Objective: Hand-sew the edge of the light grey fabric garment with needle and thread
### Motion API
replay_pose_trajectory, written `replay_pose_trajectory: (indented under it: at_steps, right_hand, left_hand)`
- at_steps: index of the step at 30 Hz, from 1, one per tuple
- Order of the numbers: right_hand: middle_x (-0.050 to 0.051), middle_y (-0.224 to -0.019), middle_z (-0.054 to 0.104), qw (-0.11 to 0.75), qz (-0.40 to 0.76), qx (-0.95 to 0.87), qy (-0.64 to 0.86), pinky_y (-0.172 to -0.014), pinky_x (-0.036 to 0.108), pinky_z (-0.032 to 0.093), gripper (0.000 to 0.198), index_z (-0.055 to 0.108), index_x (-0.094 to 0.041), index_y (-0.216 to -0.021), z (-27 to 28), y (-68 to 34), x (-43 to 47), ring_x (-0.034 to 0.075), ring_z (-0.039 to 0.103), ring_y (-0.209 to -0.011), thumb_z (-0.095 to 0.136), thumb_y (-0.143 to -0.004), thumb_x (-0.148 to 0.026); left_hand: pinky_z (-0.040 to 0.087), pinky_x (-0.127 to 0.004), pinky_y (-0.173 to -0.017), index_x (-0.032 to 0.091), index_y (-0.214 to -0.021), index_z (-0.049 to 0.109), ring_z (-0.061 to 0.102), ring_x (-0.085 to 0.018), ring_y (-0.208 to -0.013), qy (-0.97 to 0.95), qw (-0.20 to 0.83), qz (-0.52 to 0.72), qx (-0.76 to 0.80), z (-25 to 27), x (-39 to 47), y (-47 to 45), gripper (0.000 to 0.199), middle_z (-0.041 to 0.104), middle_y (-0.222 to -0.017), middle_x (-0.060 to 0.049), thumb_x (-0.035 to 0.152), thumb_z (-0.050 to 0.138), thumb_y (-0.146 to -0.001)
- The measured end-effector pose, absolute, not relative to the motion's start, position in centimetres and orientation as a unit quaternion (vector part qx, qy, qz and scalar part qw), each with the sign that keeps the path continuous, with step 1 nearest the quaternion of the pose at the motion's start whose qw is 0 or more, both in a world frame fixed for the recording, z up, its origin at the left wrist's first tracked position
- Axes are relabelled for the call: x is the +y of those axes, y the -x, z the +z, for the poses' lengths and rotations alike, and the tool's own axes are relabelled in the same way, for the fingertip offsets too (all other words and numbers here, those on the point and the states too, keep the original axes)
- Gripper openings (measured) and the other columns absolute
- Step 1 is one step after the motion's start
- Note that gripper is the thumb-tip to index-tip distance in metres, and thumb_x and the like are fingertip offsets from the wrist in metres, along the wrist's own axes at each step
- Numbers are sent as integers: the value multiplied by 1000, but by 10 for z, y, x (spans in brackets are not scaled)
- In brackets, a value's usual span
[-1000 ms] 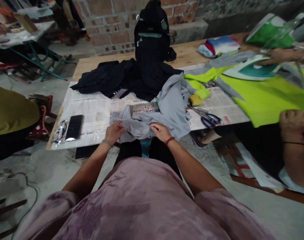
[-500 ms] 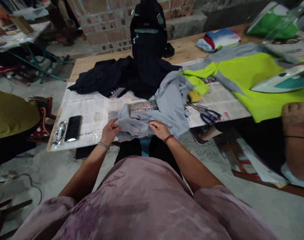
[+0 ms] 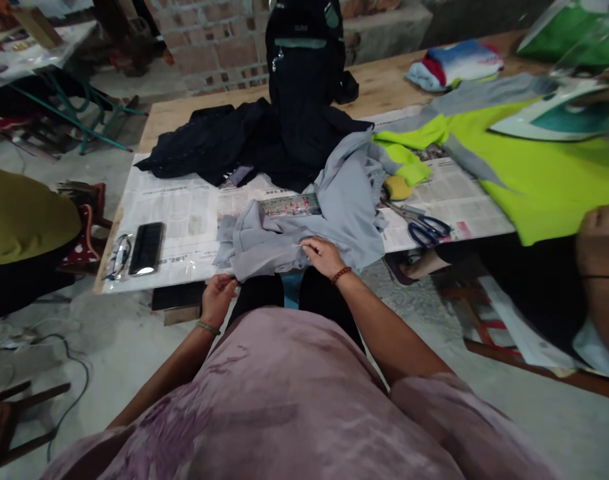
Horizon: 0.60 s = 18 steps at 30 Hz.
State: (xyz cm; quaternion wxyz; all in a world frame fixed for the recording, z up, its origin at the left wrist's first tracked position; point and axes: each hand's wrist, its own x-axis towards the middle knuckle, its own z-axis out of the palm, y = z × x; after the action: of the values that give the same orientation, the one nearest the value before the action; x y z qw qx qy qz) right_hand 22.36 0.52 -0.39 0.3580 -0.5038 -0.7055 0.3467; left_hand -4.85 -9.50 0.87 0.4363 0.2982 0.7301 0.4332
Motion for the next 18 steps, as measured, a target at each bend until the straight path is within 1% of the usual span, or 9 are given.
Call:
replay_pose_trajectory:
  at_steps: [2,3,5,6,8,11,15,18]
  right_hand:
    - [1,-74,60,358,347,-706,504,-58,22,45,22,64,-18,-87,-4,-223,5,8,53,-52,47,-80,-29]
    - [1,-74,60,358,347,-706,504,-57,22,45,22,64,-18,-87,-5,-223,5,8,53,-51,47,-80,-29]
    - [1,-74,60,359,346,-705,504,-58,22,45,22,64,-18,-87,-6,-223,5,8,53,-51,47,-80,-30]
    - [1,-74,60,360,344,-705,506,-58,23,45,22,64,-18,-87,-7,-223,5,8,52,-51,47,-80,-30]
    - [1,-74,60,359,342,-704,508,-59,23,46,23,64,-18,-87,-9,-224,6,8,52,-51,47,-80,-31]
    - [1,-74,61,353,346,-704,510,-58,23,46,25,64,-18,-89,-9,-224,6,9,53,-51,46,-81,-32]
    - [1,-76,61,353,355,-699,510,-58,23,46,26,64,-18,-90,-8,-223,6,9,54,-52,46,-80,-34]
    - [2,-76,62,354,364,-691,514,-56,22,45,26,64,-17,-90,-6,-223,6,8,53,-51,46,-79,-34]
  left_hand:
    - [39,-17,-41,16,-82,53,53,-7,-48,-185,539,409,713,12,-98,45,17,60,-71,0,21,64,-70]
    - [41,-18,-41,15,-81,54,56,-9,-51,-124,600,383,692,14,-98,44,13,61,-73,-3,18,63,-72]
    - [48,-20,-47,12,-77,55,63,-14,-62,-20,697,335,634,16,-94,40,6,62,-75,-9,13,60,-75]
    - [51,-21,-51,10,-75,55,64,-16,-68,14,726,323,606,16,-90,37,3,62,-75,-11,11,58,-76]
    - [54,-22,-57,9,-73,54,65,-19,-75,49,760,321,563,13,-81,30,6,62,-77,-13,9,55,-79]
    - [55,-28,-66,9,-72,55,65,-20,-77,56,790,318,521,6,-67,12,10,63,-78,-14,8,52,-81]
    - [53,-34,-70,11,-75,58,64,-18,-74,62,813,341,467,0,-58,-9,8,62,-77,-8,17,57,-81]
    - [52,-34,-71,14,-73,58,62,-14,-68,70,792,372,478,-2,-59,-14,9,61,-75,-4,20,59,-80]
